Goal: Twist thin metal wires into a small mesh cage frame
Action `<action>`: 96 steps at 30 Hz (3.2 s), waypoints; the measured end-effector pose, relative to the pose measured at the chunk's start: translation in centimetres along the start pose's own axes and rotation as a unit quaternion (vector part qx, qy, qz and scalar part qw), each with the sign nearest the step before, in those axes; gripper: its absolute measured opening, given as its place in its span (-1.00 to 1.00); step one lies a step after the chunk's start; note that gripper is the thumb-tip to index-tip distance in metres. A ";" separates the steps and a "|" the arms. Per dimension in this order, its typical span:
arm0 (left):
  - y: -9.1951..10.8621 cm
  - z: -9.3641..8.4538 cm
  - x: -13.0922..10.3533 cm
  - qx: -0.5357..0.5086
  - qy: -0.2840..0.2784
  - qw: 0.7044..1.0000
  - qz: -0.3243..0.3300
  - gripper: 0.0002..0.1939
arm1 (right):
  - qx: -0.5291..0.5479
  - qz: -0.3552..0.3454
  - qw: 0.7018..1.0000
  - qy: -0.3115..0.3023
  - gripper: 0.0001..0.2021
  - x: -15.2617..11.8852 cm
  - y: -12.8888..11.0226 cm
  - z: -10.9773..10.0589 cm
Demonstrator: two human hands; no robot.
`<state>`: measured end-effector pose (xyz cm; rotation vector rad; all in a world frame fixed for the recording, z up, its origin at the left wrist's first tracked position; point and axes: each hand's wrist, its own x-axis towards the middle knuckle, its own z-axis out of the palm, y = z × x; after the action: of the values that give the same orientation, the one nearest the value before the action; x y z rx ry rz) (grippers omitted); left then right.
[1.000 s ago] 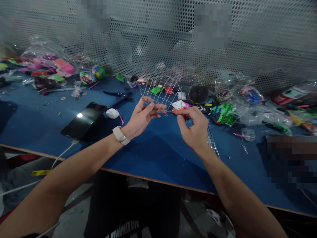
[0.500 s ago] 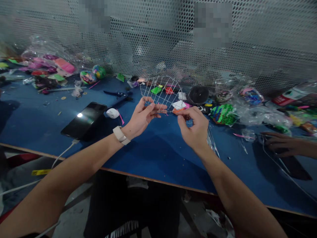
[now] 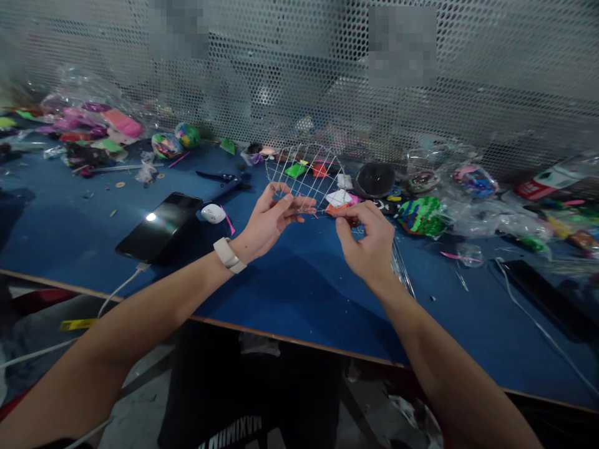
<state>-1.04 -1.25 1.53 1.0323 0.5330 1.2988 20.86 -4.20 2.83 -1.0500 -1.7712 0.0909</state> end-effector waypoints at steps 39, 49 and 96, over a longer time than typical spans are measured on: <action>0.2 0.1 0.1 -0.021 -0.004 1.000 -0.022 -0.66 | 0.021 -0.003 1.000 -0.003 -0.86 -0.2 0.6 0.2; -0.2 -0.3 0.4 0.011 -0.022 1.000 -0.011 -0.46 | -0.047 -0.004 0.999 -0.017 -0.86 -0.2 0.5 0.3; -0.5 0.3 0.1 0.044 0.012 0.999 0.009 -0.77 | -0.015 0.024 0.998 -0.051 -0.85 -0.3 0.5 0.5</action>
<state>-0.55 -1.23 1.30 1.0975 0.6045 1.3154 20.85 -3.91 2.11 -1.1262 -1.8439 0.1503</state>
